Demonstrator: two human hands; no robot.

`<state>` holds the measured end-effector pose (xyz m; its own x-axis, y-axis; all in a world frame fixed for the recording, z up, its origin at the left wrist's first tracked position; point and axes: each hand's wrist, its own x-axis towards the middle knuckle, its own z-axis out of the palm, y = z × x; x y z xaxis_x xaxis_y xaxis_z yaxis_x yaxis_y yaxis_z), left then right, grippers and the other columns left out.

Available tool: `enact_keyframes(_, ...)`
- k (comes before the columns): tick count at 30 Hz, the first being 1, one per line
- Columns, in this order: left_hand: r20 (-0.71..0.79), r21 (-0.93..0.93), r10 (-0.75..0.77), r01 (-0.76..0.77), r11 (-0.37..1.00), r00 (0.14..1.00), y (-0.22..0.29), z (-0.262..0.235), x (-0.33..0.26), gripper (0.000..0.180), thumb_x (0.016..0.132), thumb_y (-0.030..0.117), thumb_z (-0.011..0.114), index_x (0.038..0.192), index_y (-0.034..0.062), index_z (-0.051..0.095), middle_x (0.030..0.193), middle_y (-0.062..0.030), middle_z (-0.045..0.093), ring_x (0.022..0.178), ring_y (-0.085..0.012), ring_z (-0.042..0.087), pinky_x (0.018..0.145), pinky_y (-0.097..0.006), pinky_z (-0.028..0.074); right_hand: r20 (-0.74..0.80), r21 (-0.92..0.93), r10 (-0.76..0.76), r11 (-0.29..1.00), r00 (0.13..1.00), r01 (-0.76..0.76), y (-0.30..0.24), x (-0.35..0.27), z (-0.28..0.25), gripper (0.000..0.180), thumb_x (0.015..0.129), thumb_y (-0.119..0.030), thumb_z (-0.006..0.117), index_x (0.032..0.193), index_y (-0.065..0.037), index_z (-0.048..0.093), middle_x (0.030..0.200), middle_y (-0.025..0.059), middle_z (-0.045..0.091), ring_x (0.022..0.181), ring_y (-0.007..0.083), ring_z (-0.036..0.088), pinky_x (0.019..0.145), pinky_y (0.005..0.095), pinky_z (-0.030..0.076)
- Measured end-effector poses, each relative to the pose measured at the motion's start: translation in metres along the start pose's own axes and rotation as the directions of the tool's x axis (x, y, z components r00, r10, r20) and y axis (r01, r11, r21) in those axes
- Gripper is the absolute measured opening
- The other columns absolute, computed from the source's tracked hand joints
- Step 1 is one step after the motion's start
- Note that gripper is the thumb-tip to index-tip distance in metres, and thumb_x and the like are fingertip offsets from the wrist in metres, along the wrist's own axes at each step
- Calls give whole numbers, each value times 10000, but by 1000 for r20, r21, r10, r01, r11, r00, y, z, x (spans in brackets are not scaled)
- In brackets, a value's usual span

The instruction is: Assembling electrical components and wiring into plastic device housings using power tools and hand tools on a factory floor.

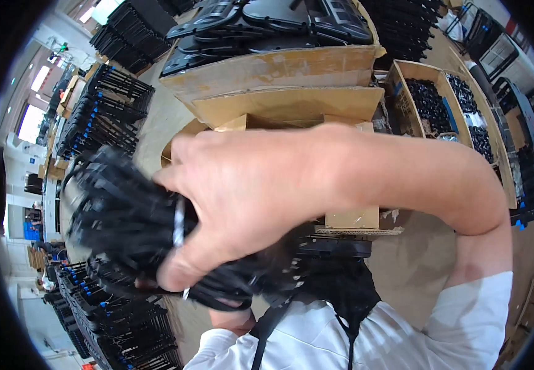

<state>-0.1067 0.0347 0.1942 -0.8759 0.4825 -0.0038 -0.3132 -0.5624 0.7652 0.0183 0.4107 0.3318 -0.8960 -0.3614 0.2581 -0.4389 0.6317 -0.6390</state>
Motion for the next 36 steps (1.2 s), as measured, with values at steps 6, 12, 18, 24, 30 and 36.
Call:
enact_keyframes(6, 219, -286, -170, 230, 930, 961, 23, 104, -71, 599, 1072, 505, 559, 1598, 234, 469, 1633, -20, 486, 1459, -225, 502, 1266, -596, 278, 412, -338, 508, 856, 756, -391, 109, 0, 43, 371, 878, -320, 752, 1103, -26, 758, 1010, 205, 766, 912, 368, 737, 811, 479, 583)
enact_keyframes(12, 134, -474, -94, 147, 868, 987, 4, 54, -100, 588, 1072, 576, 481, 1579, 278, 469, 1632, 87, 449, 1461, -183, 502, 1304, -582, 152, 423, -665, 494, 739, 760, -111, 211, -23, 224, 917, 731, -578, 845, 1372, 47, 647, 1417, 247, 628, 1347, 379, 583, 1122, 544, 439)
enact_keyframes(18, 116, -455, -133, 172, 874, 984, -7, -26, -103, 565, 1065, 449, 587, 1582, 235, 510, 1694, -24, 393, 1601, -272, 264, 1327, -499, 261, 297, -884, 467, 465, 833, 54, 212, -57, 331, 534, 1038, -221, 493, 1518, 10, 529, 1442, 196, 581, 1285, 375, 525, 974, 628, 428)
enact_keyframes(24, 284, -403, -35, 152, 902, 958, -22, -14, -77, 663, 1066, 510, 551, 1613, 149, 454, 1658, -148, 437, 1519, -364, 412, 1289, -508, 327, 260, -819, 422, 573, 869, -34, 221, -45, 317, 692, 895, -278, 673, 1467, 80, 523, 1240, 193, 652, 1117, 324, 606, 911, 492, 479)
enact_keyframes(30, 236, -413, -31, 129, 902, 971, -29, -28, -88, 685, 1057, 525, 555, 1616, 142, 448, 1651, -157, 442, 1507, -370, 425, 1278, -515, 339, 371, -534, 613, 756, 698, -380, 200, 28, 203, 537, 635, -263, 854, 1077, 29, 762, 1016, 190, 778, 971, 338, 759, 828, 427, 615)
enact_keyframes(36, 210, -425, -29, 118, 897, 977, -71, -12, -64, 708, 1049, 540, 560, 1618, 136, 442, 1644, -166, 447, 1494, -376, 438, 1267, -522, 351, 553, -681, 662, 709, 506, -183, 144, 77, 85, 362, 589, -276, 858, 879, -61, 832, 951, 147, 800, 953, 325, 766, 822, 429, 613)
